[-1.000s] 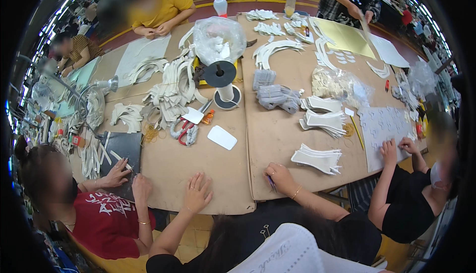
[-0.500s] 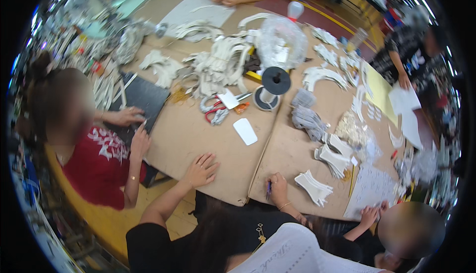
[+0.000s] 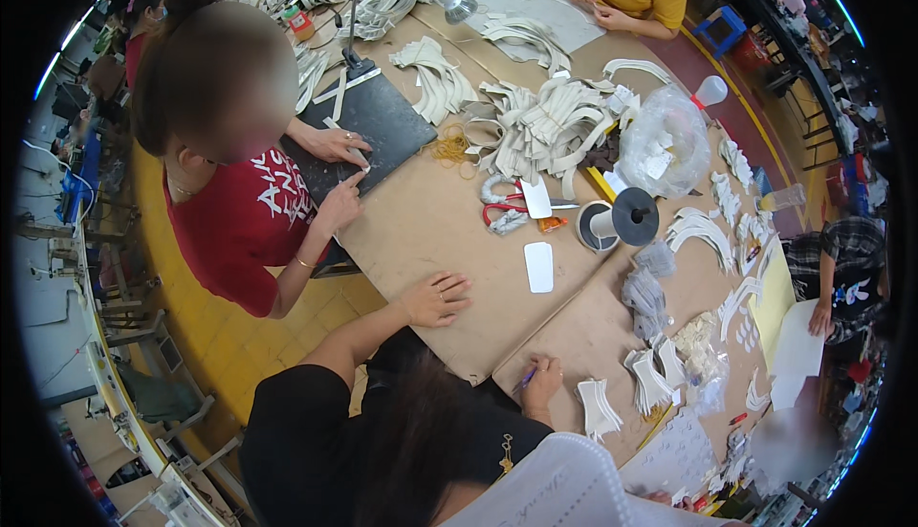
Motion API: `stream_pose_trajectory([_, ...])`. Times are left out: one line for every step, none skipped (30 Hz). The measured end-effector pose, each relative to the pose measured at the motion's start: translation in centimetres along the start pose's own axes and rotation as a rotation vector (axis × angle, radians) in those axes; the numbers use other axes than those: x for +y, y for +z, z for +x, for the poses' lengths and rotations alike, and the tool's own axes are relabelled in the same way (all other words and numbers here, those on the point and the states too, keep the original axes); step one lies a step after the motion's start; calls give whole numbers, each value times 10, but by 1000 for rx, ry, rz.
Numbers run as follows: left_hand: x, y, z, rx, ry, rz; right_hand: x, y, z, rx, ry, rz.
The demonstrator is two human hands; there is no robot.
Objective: The person hand-sews white fabric pieces using a needle and thread, stitching along the edges and stacking finished pieces on the table. The task is performed repeatedly in a workshop setting with other workers visible nearby.
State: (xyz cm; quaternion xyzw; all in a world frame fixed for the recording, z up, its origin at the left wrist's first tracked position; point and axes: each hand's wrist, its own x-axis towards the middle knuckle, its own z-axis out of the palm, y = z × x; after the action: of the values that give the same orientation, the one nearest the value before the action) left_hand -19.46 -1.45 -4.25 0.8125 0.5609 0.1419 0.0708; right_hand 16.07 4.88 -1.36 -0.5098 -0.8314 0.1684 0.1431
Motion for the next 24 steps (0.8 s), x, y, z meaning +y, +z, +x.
stream_pose_trajectory([1,0,0,-12,-7,-7,0,4,-1,-6,47,26])
stream_pose_trajectory([1,-1,0,-14,0,-4,-1,8,-3,-26,239,162])
stream_pose_trajectory([1,-2,1,-32,-15,-32,-2,13,-5,-43,436,298])
stream_pose_trajectory([0,-3,1,-36,-17,-50,-2,18,-7,-73,684,470])
stream_pose_trajectory([1,-3,2,-37,-20,-73,-1,20,-10,-8,460,246])
stream_pose_trajectory([1,-4,3,-33,-25,-71,0,21,-12,40,286,63])
stream_pose_trajectory([1,-5,3,-30,-26,-71,-1,23,-16,86,113,-115])
stream_pose_trajectory([1,-5,3,-31,-25,-77,-1,23,-19,81,113,-116])
stream_pose_trajectory([2,-6,3,-29,-30,-73,0,24,-19,77,112,-117])
stream_pose_trajectory([2,-7,3,-25,-30,-69,1,24,-20,84,124,-94])
stream_pose_trajectory([2,-7,4,-14,-26,-67,1,24,-20,77,96,-128])
stream_pose_trajectory([2,-8,3,-33,-34,-70,1,23,-20,80,81,-139])
stream_pose_trajectory([2,-7,4,-48,-38,-70,1,23,-18,89,64,-150])
stream_pose_trajectory([2,-7,4,-67,-40,-70,1,22,-17,82,52,-144])
stream_pose_trajectory([2,-7,4,-53,-43,-81,1,21,-16,80,40,-137])
stream_pose_trajectory([2,-7,4,-45,-47,-93,1,20,-15,72,37,-118])
stream_pose_trajectory([3,-8,4,-42,-57,-107,1,18,-14,50,37,-119])
stream_pose_trajectory([3,-8,4,-36,-47,-102,1,17,-14,23,54,-109])
stream_pose_trajectory([3,-8,4,-30,-45,-94,1,15,-14,25,45,-105])
stream_pose_trajectory([3,-8,5,-11,-34,-71,1,15,-13,7,64,-114])
stream_pose_trajectory([4,-8,5,-28,-43,-75,1,15,-13,16,59,-126])
stream_pose_trajectory([4,-7,5,-40,-43,-71,1,16,-13,25,61,-135])
stream_pose_trajectory([3,-7,4,-55,-41,-68,1,16,-13,46,50,-146])
stream_pose_trajectory([3,-8,4,-35,-42,-63,0,17,-13,65,50,-155])
